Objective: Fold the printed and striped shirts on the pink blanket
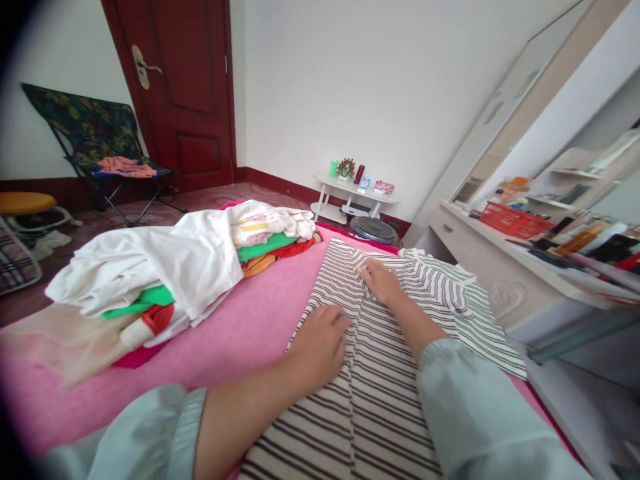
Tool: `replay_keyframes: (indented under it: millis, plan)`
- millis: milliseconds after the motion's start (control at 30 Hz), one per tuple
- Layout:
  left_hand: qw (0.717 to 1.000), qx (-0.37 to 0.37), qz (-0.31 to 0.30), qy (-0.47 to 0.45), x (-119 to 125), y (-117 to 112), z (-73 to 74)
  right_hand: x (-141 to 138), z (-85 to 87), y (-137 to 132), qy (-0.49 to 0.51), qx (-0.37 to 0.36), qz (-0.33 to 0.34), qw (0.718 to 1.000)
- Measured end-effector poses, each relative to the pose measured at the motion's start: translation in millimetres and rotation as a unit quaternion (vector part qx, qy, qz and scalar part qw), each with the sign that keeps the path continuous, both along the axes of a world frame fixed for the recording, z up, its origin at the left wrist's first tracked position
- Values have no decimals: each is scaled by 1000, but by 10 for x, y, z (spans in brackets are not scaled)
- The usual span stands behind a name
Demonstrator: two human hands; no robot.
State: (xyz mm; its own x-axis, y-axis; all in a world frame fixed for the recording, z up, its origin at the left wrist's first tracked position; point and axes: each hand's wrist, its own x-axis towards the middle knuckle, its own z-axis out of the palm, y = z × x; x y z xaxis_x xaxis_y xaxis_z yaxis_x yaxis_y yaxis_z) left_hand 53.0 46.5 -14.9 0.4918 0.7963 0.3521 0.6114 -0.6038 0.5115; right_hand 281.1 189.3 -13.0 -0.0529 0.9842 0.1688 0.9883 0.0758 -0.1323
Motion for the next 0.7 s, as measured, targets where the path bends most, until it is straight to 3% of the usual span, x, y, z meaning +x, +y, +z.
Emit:
replay_keyframes:
  millis: [133, 367, 533, 700]
  plan:
    - [1000, 20, -12, -4, -16, 11, -23, -76, 66, -662, 74, 101, 79, 989]
    - [999, 46, -26, 0, -4, -18, -75, -372, 105, -1890, 184, 119, 115, 969]
    - [998, 30, -45, -29, -3, -25, -78, -624, 137, -2408, 252, 106, 106, 956]
    - [996, -5, -61, -57, -26, -64, -10, -761, 149, -2703, 319, -6, 177, 931]
